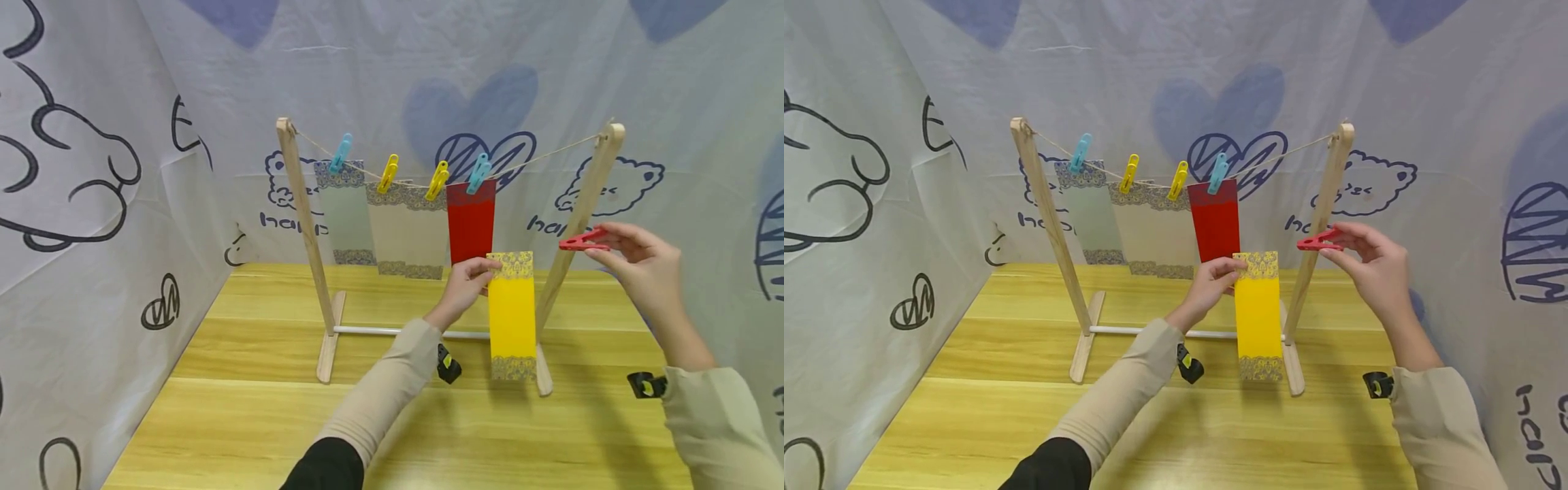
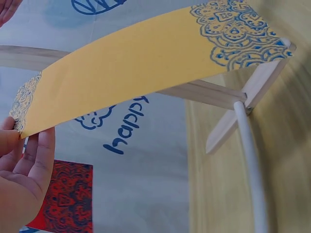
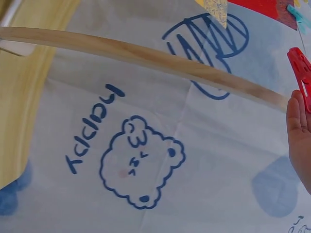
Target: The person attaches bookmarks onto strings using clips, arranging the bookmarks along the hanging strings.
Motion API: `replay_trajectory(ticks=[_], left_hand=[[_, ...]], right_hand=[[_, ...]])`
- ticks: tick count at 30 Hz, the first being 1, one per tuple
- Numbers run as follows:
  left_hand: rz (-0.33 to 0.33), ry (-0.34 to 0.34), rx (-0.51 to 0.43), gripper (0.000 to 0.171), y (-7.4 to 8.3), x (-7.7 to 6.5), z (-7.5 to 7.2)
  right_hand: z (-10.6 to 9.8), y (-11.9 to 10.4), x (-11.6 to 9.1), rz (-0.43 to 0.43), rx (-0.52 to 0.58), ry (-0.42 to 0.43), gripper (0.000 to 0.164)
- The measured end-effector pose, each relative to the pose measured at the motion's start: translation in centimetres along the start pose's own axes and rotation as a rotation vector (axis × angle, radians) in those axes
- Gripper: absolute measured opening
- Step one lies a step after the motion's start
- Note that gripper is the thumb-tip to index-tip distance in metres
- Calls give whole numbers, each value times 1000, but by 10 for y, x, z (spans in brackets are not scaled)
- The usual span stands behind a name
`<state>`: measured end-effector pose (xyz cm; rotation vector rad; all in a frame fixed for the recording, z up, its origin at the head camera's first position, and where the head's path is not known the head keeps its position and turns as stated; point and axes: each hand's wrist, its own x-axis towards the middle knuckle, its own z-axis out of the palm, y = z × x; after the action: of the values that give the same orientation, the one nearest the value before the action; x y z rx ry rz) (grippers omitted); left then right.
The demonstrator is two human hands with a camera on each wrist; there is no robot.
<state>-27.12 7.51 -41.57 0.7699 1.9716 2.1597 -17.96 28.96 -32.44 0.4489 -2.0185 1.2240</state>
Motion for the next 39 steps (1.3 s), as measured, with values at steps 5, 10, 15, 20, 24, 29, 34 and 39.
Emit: replay_trajectory(ticks=[5,10,15,20,24,29,34,39], left_hand=[[37,2,24,20,7,5,-3],[59,-1,44,22,13,9,-3],[75,5,76,23,18,12,-2],[78,8,104,24,23,15,0],[80,15,104,24,28,19,2],[67,24,98,25,34,21,2],[97,43,125,25,36,24,3],[129,89,168,25,41,27,5]], right_hand=[[5,-12,12,-72,-30,-10,39],[7,-22,22,-110,-63,-27,41],[7,-22,35,-139,-72,-37,43],[6,-27,49,-186,-109,-32,44],[6,-33,60,-197,-169,-25,45],[10,-43,73,-218,-256,-22,44],[14,-50,84,-285,-340,-16,42],[18,-55,96,-375,-431,6,39]])
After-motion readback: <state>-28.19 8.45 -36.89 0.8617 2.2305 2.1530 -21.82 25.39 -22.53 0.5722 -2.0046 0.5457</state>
